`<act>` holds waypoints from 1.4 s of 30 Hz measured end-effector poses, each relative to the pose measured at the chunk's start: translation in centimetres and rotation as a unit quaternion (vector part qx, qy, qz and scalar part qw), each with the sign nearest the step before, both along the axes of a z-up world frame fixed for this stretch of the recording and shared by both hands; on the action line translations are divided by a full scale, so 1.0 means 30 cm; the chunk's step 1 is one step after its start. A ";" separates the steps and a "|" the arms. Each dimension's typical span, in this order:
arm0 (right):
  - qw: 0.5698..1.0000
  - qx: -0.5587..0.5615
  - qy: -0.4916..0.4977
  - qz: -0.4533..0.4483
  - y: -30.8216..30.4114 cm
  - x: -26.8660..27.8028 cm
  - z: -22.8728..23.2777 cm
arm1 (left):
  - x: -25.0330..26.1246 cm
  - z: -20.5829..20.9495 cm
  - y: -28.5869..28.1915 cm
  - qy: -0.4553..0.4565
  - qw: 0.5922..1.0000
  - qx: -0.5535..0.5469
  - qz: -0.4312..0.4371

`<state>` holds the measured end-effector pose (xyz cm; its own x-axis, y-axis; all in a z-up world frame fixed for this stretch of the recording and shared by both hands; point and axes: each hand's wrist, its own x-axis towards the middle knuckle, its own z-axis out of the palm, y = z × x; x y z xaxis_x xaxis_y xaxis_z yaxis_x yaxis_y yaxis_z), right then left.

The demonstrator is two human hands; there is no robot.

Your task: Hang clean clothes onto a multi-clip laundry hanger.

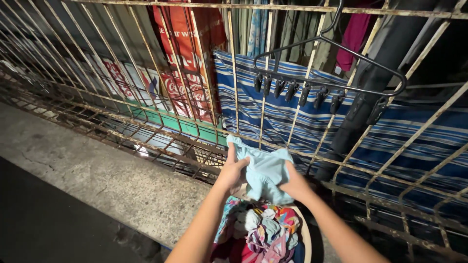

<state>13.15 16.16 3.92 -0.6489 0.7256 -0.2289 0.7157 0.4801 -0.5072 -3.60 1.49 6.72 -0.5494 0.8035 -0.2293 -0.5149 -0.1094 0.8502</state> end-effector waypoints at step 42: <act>0.877 -0.140 0.423 0.182 0.228 -0.316 -0.030 | -0.154 0.106 0.188 0.639 0.767 -0.010 0.059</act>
